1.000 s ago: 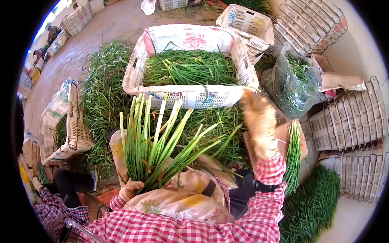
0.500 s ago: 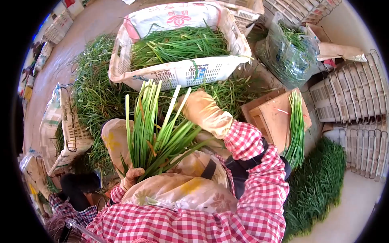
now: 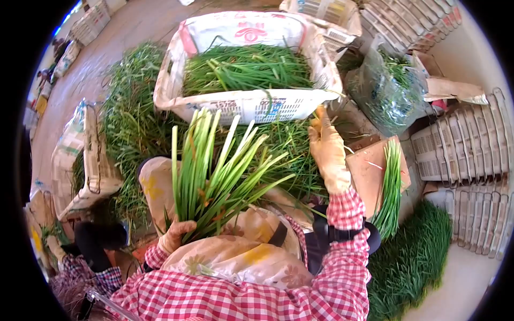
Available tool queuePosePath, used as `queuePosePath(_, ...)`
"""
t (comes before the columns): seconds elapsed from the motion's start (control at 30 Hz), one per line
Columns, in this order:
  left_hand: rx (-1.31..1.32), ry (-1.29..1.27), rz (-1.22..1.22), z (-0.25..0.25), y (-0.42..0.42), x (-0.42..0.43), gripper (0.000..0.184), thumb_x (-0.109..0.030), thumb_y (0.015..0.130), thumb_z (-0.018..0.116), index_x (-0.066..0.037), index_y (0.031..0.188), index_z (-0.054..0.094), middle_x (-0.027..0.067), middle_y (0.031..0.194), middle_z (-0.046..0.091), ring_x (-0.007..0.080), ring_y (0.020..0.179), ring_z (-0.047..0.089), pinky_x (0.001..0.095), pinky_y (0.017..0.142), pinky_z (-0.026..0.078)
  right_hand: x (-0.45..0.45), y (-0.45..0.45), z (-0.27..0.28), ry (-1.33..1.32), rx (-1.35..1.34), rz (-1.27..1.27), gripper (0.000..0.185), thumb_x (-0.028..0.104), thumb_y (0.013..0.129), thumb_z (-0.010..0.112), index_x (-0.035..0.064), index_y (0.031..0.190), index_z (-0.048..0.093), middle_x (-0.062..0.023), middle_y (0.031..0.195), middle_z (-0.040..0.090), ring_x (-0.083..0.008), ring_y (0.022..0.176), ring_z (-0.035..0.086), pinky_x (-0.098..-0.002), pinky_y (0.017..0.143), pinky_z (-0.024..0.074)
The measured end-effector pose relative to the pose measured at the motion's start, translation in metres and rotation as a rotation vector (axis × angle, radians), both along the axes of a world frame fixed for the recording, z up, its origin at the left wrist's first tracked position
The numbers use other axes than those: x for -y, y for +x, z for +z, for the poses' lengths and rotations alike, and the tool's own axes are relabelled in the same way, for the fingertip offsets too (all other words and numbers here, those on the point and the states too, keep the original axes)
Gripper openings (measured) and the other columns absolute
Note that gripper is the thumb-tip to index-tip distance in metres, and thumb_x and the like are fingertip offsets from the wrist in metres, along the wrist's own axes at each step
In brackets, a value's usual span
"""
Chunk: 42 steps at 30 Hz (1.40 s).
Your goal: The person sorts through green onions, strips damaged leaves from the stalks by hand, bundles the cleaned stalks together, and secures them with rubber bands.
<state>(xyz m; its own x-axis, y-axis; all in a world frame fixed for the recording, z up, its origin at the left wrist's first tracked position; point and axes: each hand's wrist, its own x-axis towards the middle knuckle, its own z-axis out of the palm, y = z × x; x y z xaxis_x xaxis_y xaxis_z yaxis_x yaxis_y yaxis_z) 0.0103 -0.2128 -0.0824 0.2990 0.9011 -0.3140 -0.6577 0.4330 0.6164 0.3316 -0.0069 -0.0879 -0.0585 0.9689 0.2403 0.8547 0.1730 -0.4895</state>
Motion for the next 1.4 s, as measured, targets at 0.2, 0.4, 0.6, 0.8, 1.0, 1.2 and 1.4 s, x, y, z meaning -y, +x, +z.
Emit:
queuePosePath(0.2, -0.145, -0.162, -0.085, 0.003, -0.003, -0.016, 0.05, -0.01, 0.08, 0.06, -0.005, 0.128, 0.046, 0.0093, 0.113, 0.059, 0.0207, 0.108, 0.055, 0.0306, 0.093, 0.044, 0.077, -0.101, 0.063, -0.152, -0.22, 0.618, 0.042, 0.041, 0.082, 0.064, 0.0023, 0.099, 0.065, -0.0112, 0.076, 0.064, -0.0183, 0.065, 0.063, -0.0297, 0.055, 0.0507)
queuePosePath(0.4, 0.14, -0.14, -0.116, -0.012, -0.001, -0.019, 0.058, -0.027, 0.082, 0.063, -0.006, 0.132, 0.042, 0.0104, 0.123, 0.054, 0.0221, 0.111, 0.053, 0.0352, 0.097, 0.043, 0.097, -0.134, 0.017, 0.035, 0.092, 0.806, 0.018, 0.023, 0.082, 0.061, 0.0048, 0.083, 0.064, -0.009, 0.064, 0.054, -0.0242, 0.056, 0.055, -0.0372, 0.052, 0.0447)
queuePosePath(0.6, 0.186, 0.11, -0.118, -0.038, 0.014, -0.039, 0.101, -0.081, 0.074, 0.031, -0.01, 0.145, 0.02, 0.0141, 0.149, 0.021, 0.0302, 0.134, 0.027, 0.049, 0.109, 0.024, 0.133, -0.15, 0.042, -0.509, -0.544, 1.175, 0.02, 0.023, 0.083, 0.065, 0.0036, 0.086, 0.067, -0.0087, 0.075, 0.064, -0.0236, 0.067, 0.063, -0.033, 0.059, 0.0501)
queuePosePath(0.8, 0.384, 0.108, -0.064, -0.037, 0.017, -0.034, 0.102, -0.081, 0.073, 0.036, -0.011, 0.145, 0.017, 0.0156, 0.148, 0.021, 0.0321, 0.134, 0.026, 0.0508, 0.108, 0.026, 0.1, -0.106, 0.109, -0.585, -1.113, 1.316, 0.018, 0.016, 0.081, 0.067, 0.0046, 0.095, 0.069, -0.0092, 0.08, 0.068, -0.014, 0.063, 0.061, -0.029, 0.055, 0.0486)
queuePosePath(1.0, 0.445, 0.05, 0.087, -0.049, 0.012, -0.025, 0.103, -0.077, 0.071, 0.046, -0.016, 0.146, 0.013, 0.0179, 0.147, 0.022, 0.0366, 0.134, 0.025, 0.0577, 0.104, 0.031, 0.082, -0.011, 0.11, -0.197, -1.621, 0.74, 0.017, 0.016, 0.086, 0.06, -0.001, 0.086, 0.062, -0.01, 0.069, 0.062, -0.0119, 0.046, 0.052, -0.0325, 0.052, 0.0518)
queuePosePath(1.2, 0.344, 0.123, -0.024, -0.02, 0.002, -0.017, 0.103, -0.078, 0.071, 0.043, -0.015, 0.146, 0.011, 0.0157, 0.148, 0.018, 0.0357, 0.134, 0.024, 0.0614, 0.104, 0.023, 0.038, 0.027, -0.028, -0.309, -0.038, 0.191, 0.023, 0.024, 0.081, 0.065, 0.0016, 0.078, 0.065, -0.0112, 0.069, 0.064, -0.0215, 0.057, 0.061, -0.0312, 0.052, 0.0476)
queuePosePath(1.4, 0.184, 0.057, -0.058, -0.008, -0.007, -0.006, 0.098, -0.072, 0.073, 0.046, -0.014, 0.145, 0.015, 0.0152, 0.146, 0.022, 0.0341, 0.132, 0.027, 0.0583, 0.103, 0.025, 0.044, -0.044, 0.052, -0.522, -0.815, 0.046, 0.021, 0.019, 0.09, 0.059, -0.0008, 0.098, 0.061, -0.0066, 0.079, 0.064, -0.008, 0.056, 0.056, -0.0203, 0.047, 0.0438)
